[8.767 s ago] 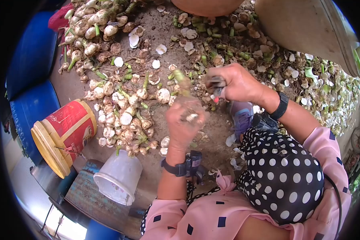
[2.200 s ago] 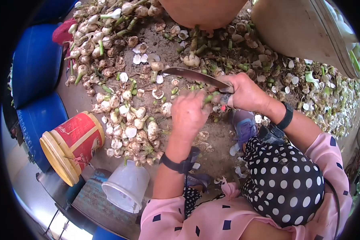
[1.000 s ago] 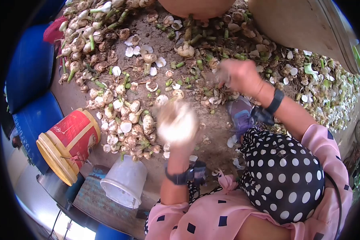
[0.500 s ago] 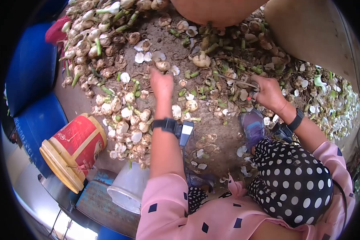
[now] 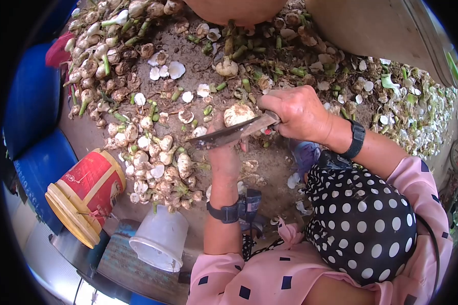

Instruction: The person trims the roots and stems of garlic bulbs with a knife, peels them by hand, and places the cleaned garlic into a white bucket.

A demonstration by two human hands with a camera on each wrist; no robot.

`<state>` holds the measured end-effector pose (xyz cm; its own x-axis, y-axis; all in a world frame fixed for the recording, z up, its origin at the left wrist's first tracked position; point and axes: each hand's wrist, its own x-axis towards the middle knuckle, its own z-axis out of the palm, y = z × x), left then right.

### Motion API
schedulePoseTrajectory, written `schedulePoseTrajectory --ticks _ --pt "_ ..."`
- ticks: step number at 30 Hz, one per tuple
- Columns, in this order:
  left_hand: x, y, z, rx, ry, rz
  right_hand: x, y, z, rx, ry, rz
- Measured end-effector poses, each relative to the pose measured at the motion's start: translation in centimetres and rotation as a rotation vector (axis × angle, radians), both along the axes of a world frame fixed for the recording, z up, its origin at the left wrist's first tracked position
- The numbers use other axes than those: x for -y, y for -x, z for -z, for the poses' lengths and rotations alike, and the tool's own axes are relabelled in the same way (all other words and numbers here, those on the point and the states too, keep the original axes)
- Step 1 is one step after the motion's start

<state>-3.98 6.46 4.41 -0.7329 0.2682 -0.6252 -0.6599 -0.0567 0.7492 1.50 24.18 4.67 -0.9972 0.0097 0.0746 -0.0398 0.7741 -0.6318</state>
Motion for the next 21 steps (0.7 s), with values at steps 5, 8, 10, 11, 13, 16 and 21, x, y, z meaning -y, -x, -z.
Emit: schedulePoseTrajectory --ticks 5,8,10,11,13,16,21 --pt "1.0 -1.9 -1.2 0.243 -0.222 -0.121 -0.6 -0.9 -0.6 -0.051 -0.066 -0.020" --pt "0.3 -2.5 -4.0 0.104 -0.158 -0.109 -2.9 -2.2 4.9 0.133 0.021 0.159" --pt "1.9 -2.0 -3.5 -0.036 -0.305 0.043 -5.7 -2.7 5.1 0.351 0.117 0.439" --pt "2.4 -1.3 -3.1 -0.112 -0.259 0.177 -5.6 -2.8 4.6 0.424 0.341 0.454" --pt "2.0 -0.8 -3.8 -0.300 -0.014 0.414 -3.8 -2.8 3.3 0.462 0.547 0.349" --pt "1.6 -0.3 -2.2 -0.748 0.042 0.652 -1.7 -2.4 2.0 0.481 0.746 0.202" --pt "1.6 0.1 -2.9 -1.031 0.131 0.761 -1.7 -1.2 2.9 0.477 0.344 -0.035"
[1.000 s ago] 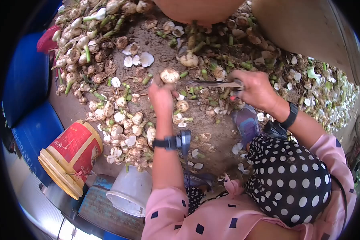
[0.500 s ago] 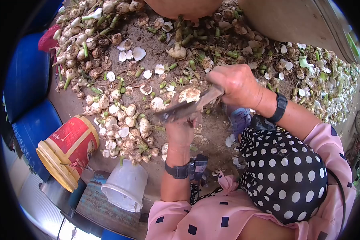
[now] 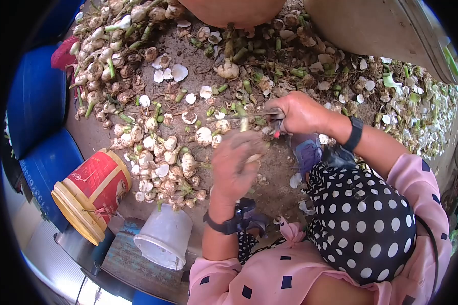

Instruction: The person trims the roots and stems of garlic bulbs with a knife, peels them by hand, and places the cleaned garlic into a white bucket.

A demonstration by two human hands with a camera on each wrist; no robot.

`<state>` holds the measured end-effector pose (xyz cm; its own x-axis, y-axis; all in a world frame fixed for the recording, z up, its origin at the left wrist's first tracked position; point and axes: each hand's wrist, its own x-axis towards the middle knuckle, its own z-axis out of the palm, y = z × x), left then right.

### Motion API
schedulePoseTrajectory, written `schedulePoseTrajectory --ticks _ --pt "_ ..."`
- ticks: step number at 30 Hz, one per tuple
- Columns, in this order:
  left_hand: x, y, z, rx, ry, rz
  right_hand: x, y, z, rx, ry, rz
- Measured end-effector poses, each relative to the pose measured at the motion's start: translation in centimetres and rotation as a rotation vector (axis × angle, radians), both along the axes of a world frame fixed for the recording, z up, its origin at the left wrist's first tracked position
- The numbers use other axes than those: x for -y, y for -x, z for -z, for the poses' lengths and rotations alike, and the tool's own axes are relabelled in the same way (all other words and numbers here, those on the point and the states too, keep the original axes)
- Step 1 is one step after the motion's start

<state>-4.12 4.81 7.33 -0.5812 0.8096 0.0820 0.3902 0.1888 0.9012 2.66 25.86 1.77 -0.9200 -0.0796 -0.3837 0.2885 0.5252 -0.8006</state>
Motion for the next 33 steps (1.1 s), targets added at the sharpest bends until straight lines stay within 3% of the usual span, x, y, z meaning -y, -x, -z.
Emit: schedulePoseTrajectory --ticks 2,3,5,8,10,13,15,16,17,19,21,23,24,25,27,29,30,33 --pt "2.7 1.6 -0.5 -0.022 0.021 -0.264 -1.1 -1.9 4.0 0.109 -0.184 0.004" --pt "4.6 4.0 -1.0 -0.099 0.251 -0.189 -2.0 -2.1 4.2 0.104 -0.185 0.000" --pt "6.0 6.3 -0.1 -0.606 0.708 -0.074 -2.4 -2.5 4.0 0.232 0.091 0.287" --pt "2.4 8.0 4.3 -0.457 0.589 -0.197 -2.9 -1.8 4.2 0.246 0.077 0.377" --pt "-2.7 8.6 7.1 -0.199 0.573 -0.364 -3.4 -1.4 4.1 0.226 -0.036 0.401" --pt "-7.7 9.9 12.0 -0.268 0.580 -0.396 -4.0 -1.7 4.3 0.201 -0.126 0.419" --pt "-9.1 9.8 12.8 -0.222 0.793 -0.325 -4.2 -1.5 3.6 0.171 -0.160 0.418" --pt "-8.8 9.3 12.7 -0.265 0.624 -0.358 -4.2 -1.3 3.0 0.137 -0.185 0.415" --pt "-8.3 8.5 12.4 -0.261 0.626 -0.353 -4.1 -1.0 2.5 0.143 -0.184 0.418" --pt "-7.6 6.4 9.2 0.761 0.300 -0.581 -3.5 0.1 1.5 0.053 -0.209 0.365" --pt "-5.9 4.3 8.7 0.867 0.262 -0.520 -2.2 1.2 0.6 -0.075 -0.224 0.351" --pt "-4.7 2.5 6.9 0.868 0.114 -0.412 -1.4 1.9 0.3 -0.339 -0.254 0.190" --pt "-3.6 2.1 6.1 0.821 0.054 -0.357 -1.8 1.7 1.0 -0.186 -0.222 0.133" --pt "-2.6 1.9 5.4 0.771 -0.003 -0.303 -2.8 0.7 3.1 -0.054 -0.355 0.059" --pt "-2.1 1.9 4.1 0.654 0.020 -0.322 -3.9 -1.7 4.6 -0.020 -0.009 0.319" --pt "-1.2 2.0 4.8 0.310 0.145 -0.252 -2.5 -0.7 1.0 0.174 0.362 0.507" --pt "-1.2 1.6 5.9 0.081 0.238 -0.164 -1.4 -0.2 -0.7 0.170 0.394 0.468" --pt "-2.6 0.3 4.6 -0.039 0.388 -0.085 0.1 0.7 -3.0 0.212 0.500 0.302"
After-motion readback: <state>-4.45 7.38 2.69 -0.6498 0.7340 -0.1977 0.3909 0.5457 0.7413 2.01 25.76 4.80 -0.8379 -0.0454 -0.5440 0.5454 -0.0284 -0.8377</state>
